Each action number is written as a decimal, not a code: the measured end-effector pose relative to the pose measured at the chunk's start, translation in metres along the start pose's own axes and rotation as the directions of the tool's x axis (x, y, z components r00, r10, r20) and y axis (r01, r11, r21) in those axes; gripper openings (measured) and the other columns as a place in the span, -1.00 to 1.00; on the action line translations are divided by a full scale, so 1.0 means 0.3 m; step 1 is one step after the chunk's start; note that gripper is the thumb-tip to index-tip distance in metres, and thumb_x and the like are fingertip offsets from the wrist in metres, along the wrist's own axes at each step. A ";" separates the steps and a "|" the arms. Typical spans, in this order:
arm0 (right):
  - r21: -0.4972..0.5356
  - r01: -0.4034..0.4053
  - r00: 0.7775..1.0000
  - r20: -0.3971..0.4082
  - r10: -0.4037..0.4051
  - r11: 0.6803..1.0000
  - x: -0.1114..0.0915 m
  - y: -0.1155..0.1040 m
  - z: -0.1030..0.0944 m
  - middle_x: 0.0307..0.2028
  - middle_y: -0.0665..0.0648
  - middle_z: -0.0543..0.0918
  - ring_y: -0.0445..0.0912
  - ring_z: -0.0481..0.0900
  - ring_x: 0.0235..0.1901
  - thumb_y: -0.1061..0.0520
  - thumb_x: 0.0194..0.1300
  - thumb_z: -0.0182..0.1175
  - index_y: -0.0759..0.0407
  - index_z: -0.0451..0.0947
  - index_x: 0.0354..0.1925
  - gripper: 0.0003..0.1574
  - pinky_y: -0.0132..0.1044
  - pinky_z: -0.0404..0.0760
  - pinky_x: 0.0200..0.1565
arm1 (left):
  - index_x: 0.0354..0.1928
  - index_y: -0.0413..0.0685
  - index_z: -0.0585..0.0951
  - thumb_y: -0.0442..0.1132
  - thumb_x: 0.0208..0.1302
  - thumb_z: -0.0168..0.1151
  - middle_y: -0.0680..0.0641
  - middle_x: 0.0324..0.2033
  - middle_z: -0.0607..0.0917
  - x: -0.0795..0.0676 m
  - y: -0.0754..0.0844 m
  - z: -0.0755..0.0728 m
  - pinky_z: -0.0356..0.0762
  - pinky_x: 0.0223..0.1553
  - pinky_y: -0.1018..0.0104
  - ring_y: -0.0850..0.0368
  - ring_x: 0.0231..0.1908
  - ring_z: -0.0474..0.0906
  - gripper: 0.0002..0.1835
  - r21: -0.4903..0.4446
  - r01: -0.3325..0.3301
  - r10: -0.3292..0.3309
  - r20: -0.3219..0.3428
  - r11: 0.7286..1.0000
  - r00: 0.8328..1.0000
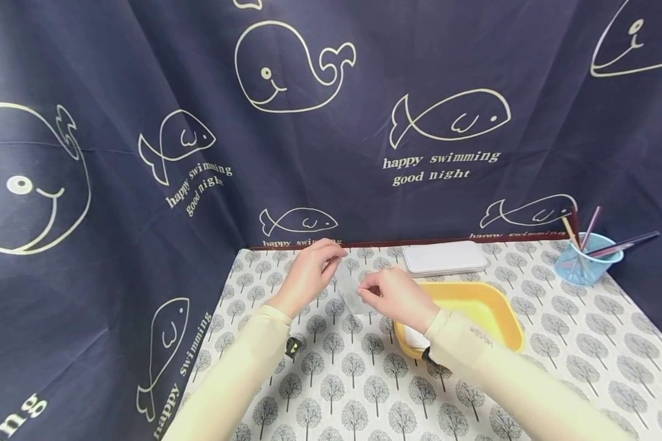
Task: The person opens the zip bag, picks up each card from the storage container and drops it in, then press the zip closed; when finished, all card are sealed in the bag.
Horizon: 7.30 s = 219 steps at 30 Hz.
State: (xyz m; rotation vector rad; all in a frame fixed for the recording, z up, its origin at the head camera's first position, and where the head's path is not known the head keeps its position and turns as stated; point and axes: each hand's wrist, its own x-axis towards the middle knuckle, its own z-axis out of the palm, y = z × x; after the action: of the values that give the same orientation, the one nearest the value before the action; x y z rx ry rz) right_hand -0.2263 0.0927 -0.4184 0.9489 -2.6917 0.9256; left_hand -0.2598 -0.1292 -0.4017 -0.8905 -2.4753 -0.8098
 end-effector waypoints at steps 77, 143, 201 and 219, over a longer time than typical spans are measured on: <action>0.190 -0.093 0.992 -0.071 0.108 0.977 0.003 -0.006 0.068 -0.47 -0.18 0.73 -0.31 0.63 -0.49 0.10 0.36 0.40 0.02 0.73 -0.38 -0.87 -0.30 0.71 -0.25 | -0.08 -0.23 0.73 -0.29 0.48 0.29 -0.08 -0.23 0.81 -0.108 0.035 0.105 0.76 -0.17 0.28 0.10 -0.25 0.79 -0.85 -0.574 0.434 -0.385 0.213 0.695 0.898; 0.212 -0.029 0.999 -0.020 0.034 0.977 0.010 0.019 0.087 -0.30 -0.08 0.71 -0.18 0.70 -0.25 0.19 0.43 0.24 0.07 0.71 -0.30 -0.85 -0.28 0.72 -0.11 | -0.44 0.09 0.75 -0.40 0.26 0.28 0.21 -0.49 0.76 -0.106 0.049 0.077 0.71 -0.36 0.29 0.21 -0.45 0.71 -0.78 -0.375 0.376 -0.323 0.199 0.847 0.925; 0.139 -0.110 0.990 -0.073 0.121 0.984 0.019 0.046 0.061 -0.61 -0.10 0.41 -0.21 0.36 -0.56 0.28 0.19 0.11 -0.01 0.42 -0.56 -0.74 -0.31 0.43 -0.47 | -0.58 0.14 0.67 -0.30 0.09 0.30 0.23 -0.68 0.65 -0.124 0.052 0.015 0.37 -0.65 0.38 0.27 -0.73 0.40 -0.83 -0.179 0.469 -0.443 0.167 0.865 0.881; 0.105 -0.137 0.986 -0.085 0.146 0.985 0.025 0.073 0.012 -0.64 -0.12 0.43 -0.22 0.37 -0.60 0.23 0.04 0.20 -0.03 0.37 -0.63 -0.74 -0.32 0.41 -0.48 | -0.73 0.11 0.46 -0.24 0.14 0.26 0.20 -0.81 0.43 -0.125 0.057 -0.022 0.37 -0.55 0.29 0.25 -0.74 0.31 -0.69 0.035 0.422 -0.423 0.140 0.906 0.895</action>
State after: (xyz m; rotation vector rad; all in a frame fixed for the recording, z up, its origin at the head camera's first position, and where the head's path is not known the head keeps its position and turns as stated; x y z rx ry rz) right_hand -0.2454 0.1000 -0.4300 0.7186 -2.6847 1.1104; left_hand -0.2200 -0.1392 -0.4099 -0.4176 -2.8484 -0.9022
